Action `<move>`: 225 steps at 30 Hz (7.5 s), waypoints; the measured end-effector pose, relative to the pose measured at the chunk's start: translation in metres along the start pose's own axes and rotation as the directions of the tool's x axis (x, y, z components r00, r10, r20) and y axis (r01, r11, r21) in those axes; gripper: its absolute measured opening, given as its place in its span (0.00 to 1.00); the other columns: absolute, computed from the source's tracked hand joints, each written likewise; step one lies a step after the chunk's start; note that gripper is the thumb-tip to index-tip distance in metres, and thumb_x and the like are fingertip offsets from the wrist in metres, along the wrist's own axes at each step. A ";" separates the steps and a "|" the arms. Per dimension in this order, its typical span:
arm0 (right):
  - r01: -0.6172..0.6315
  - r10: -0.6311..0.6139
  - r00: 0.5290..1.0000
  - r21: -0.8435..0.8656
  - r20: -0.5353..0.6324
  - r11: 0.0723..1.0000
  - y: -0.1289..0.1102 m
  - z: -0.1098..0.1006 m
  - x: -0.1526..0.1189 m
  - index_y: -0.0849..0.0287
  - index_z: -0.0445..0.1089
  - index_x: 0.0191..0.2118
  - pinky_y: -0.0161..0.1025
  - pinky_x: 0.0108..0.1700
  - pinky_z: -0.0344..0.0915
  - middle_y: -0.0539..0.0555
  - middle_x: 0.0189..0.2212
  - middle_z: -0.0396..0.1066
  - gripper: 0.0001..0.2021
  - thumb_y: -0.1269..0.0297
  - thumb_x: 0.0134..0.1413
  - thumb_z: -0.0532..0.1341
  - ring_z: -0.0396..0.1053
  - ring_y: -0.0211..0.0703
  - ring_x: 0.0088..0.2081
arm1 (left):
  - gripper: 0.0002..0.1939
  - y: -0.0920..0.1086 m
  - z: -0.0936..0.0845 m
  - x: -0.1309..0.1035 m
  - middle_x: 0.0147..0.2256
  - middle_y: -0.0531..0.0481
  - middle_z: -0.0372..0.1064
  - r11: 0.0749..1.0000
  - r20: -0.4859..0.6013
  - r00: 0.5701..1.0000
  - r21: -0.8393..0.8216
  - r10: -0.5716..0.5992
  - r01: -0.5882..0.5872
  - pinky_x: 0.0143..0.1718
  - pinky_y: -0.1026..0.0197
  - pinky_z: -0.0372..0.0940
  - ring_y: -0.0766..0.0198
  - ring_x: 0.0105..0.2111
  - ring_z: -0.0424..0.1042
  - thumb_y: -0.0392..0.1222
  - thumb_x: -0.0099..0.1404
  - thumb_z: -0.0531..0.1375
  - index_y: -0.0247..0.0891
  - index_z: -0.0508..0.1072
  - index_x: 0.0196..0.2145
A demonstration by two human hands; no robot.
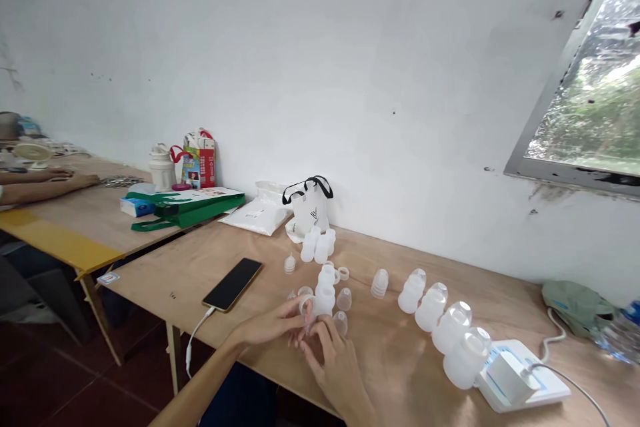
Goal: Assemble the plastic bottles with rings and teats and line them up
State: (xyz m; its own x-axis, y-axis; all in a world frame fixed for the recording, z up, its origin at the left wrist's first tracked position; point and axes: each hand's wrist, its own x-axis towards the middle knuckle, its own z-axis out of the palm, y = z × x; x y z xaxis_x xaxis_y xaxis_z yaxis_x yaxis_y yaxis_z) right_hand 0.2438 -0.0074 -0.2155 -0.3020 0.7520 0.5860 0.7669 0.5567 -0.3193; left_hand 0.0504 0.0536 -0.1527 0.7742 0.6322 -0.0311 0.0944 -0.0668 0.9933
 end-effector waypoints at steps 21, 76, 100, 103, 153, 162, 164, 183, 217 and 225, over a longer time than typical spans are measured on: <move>0.061 -0.019 0.942 0.118 -0.334 0.991 0.001 -0.008 0.004 0.55 0.69 0.42 0.34 0.30 0.70 0.56 0.38 0.76 0.08 0.64 0.70 0.54 0.74 0.39 0.30 | 0.32 -0.010 -0.003 0.003 0.42 0.47 0.73 0.999 -0.119 0.992 -0.033 -0.037 0.033 0.35 0.59 0.67 0.62 0.34 0.74 0.74 0.64 0.55 0.40 0.68 0.44; -0.257 0.256 0.966 0.234 0.033 0.938 0.015 0.005 0.001 0.50 0.70 0.47 0.39 0.38 0.71 0.51 0.36 0.78 0.11 0.57 0.69 0.53 0.76 0.45 0.35 | 0.14 -0.007 0.014 0.002 0.33 0.53 0.72 0.971 0.042 0.992 0.216 -0.117 0.106 0.24 0.67 0.62 0.71 0.20 0.63 0.50 0.72 0.54 0.40 0.65 0.50; -0.392 0.338 0.920 0.461 0.198 0.796 0.019 0.003 0.004 0.52 0.66 0.47 0.39 0.37 0.68 0.49 0.31 0.75 0.12 0.54 0.68 0.51 0.75 0.45 0.30 | 0.20 -0.003 0.039 0.007 0.30 0.53 0.76 0.839 -0.193 0.980 0.541 0.047 0.066 0.43 0.60 0.64 0.55 0.40 0.73 0.39 0.68 0.53 0.45 0.75 0.55; -0.380 0.326 0.925 0.452 0.194 0.807 0.019 0.002 0.004 0.51 0.66 0.43 0.38 0.36 0.67 0.47 0.28 0.74 0.09 0.56 0.68 0.51 0.74 0.44 0.29 | 0.20 -0.003 0.041 0.005 0.32 0.51 0.77 0.806 -0.207 0.978 0.584 0.032 0.097 0.47 0.58 0.63 0.52 0.45 0.70 0.39 0.69 0.53 0.46 0.74 0.56; -0.430 0.365 0.903 0.505 0.228 0.749 0.017 0.005 0.006 0.49 0.69 0.56 0.35 0.24 0.64 0.45 0.20 0.72 0.18 0.54 0.63 0.58 0.71 0.42 0.20 | 0.16 -0.041 0.014 0.022 0.27 0.60 0.66 0.979 0.039 0.989 0.157 -0.141 0.133 0.16 0.73 0.56 0.74 0.16 0.63 0.46 0.73 0.54 0.44 0.62 0.56; -0.505 0.372 0.863 0.549 0.342 0.667 0.022 0.007 0.008 0.51 0.68 0.57 0.33 0.22 0.62 0.46 0.21 0.70 0.23 0.44 0.63 0.58 0.70 0.41 0.21 | 0.18 -0.036 0.016 0.015 0.33 0.55 0.70 0.967 0.053 0.992 0.232 -0.116 0.100 0.17 0.71 0.58 0.73 0.18 0.65 0.47 0.76 0.50 0.45 0.60 0.61; -0.509 0.376 0.861 0.565 0.342 0.650 0.024 0.009 0.007 0.51 0.68 0.56 0.33 0.21 0.60 0.45 0.20 0.69 0.23 0.45 0.62 0.59 0.68 0.41 0.19 | 0.18 -0.035 0.017 0.014 0.34 0.55 0.70 0.968 0.063 0.993 0.237 -0.102 0.085 0.16 0.71 0.57 0.73 0.17 0.65 0.44 0.75 0.51 0.46 0.60 0.60; -0.386 0.358 0.921 0.244 0.154 0.889 0.007 0.004 0.005 0.45 0.70 0.56 0.38 0.33 0.70 0.48 0.30 0.78 0.17 0.49 0.69 0.53 0.78 0.47 0.31 | 0.23 -0.025 0.005 0.012 0.25 0.55 0.70 0.975 0.045 0.993 0.200 -0.106 0.095 0.18 0.70 0.59 0.70 0.16 0.65 0.61 0.75 0.47 0.42 0.66 0.53; -0.204 0.181 0.975 0.187 0.132 0.961 -0.004 0.001 0.004 0.48 0.61 0.66 0.41 0.32 0.71 0.47 0.27 0.75 0.21 0.56 0.72 0.49 0.75 0.47 0.26 | 0.31 0.008 -0.007 -0.004 0.38 0.50 0.67 0.984 -0.524 0.834 0.078 0.175 -0.157 0.24 0.69 0.62 0.65 0.32 0.67 0.62 0.68 0.60 0.43 0.64 0.60; -0.131 0.155 0.985 0.245 -0.079 0.961 -0.001 0.006 0.001 0.55 0.68 0.58 0.37 0.29 0.70 0.50 0.27 0.75 0.18 0.56 0.72 0.48 0.72 0.43 0.24 | 0.42 0.002 -0.010 0.007 0.53 0.40 0.68 0.961 -0.561 0.811 -0.091 0.169 -0.263 0.25 0.67 0.68 0.57 0.42 0.75 0.65 0.64 0.62 0.45 0.55 0.68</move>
State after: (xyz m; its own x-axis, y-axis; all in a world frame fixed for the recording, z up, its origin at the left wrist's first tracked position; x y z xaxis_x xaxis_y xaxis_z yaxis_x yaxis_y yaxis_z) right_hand 0.2396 -0.0051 -0.2189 -0.1342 0.7989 0.5863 0.6373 0.5227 -0.5663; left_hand 0.0499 0.0660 -0.1497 0.2925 0.9341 0.2049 -0.1696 -0.1602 0.9724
